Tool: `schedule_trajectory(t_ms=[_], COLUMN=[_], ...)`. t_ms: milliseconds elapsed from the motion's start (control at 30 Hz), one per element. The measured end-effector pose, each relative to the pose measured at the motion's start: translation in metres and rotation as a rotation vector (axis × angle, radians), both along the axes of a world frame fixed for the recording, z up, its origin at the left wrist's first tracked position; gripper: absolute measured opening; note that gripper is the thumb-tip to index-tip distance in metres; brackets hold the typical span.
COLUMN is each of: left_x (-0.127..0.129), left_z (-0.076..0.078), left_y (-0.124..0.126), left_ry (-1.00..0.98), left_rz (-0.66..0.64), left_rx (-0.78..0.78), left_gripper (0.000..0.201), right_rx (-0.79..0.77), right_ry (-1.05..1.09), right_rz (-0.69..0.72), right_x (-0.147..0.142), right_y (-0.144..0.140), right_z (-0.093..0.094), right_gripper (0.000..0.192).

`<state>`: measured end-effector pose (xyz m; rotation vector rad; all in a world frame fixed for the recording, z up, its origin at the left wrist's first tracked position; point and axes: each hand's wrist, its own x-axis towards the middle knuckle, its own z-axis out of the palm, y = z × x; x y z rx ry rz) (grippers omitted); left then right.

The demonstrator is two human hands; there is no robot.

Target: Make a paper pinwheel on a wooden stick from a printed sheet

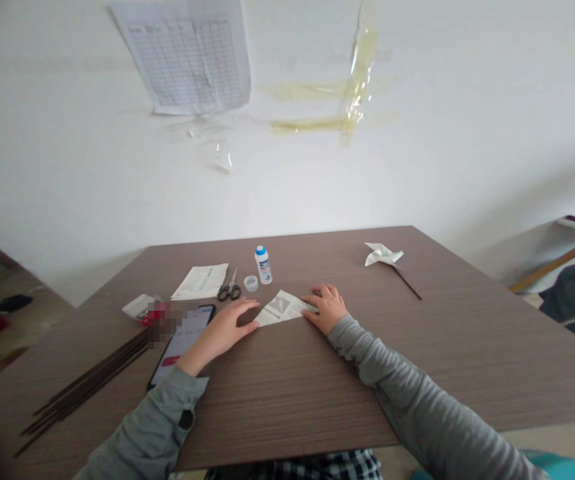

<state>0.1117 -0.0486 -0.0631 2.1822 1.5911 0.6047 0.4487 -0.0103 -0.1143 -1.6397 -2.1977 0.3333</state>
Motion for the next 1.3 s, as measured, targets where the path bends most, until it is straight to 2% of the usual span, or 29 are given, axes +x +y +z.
schedule_trajectory(t_ms=[467,667,900,1100,1300], left_x=[0.008,0.007,0.005,0.003,0.001], left_z=[0.005,0.002,-0.004,-0.007,-0.011], left_y=[-0.001,0.001,0.003,0.006,0.008], left_ry=[-0.044,-0.109,-0.210,-0.122,0.003], left_rz=[-0.016,-0.018,-0.058,-0.132,-0.128], left_rx=[-0.036,-0.024,-0.014,-0.033,-0.031], left_gripper=[0.032,0.034,0.033,0.030,0.027], right_rx=[-0.019,-0.022,-0.053,-0.018,0.026], right_ry=[0.069,0.109,0.156,0.134,0.078], right_rz=[0.023,0.007,0.042,0.094,0.119], right_x=[0.000,-0.001,0.001,0.006,0.009], right_y=[-0.002,-0.004,0.001,0.005,0.007], right_z=[0.011,0.017,0.011,0.005,0.000], right_gripper=[0.039,0.028,0.013,0.010,0.006])
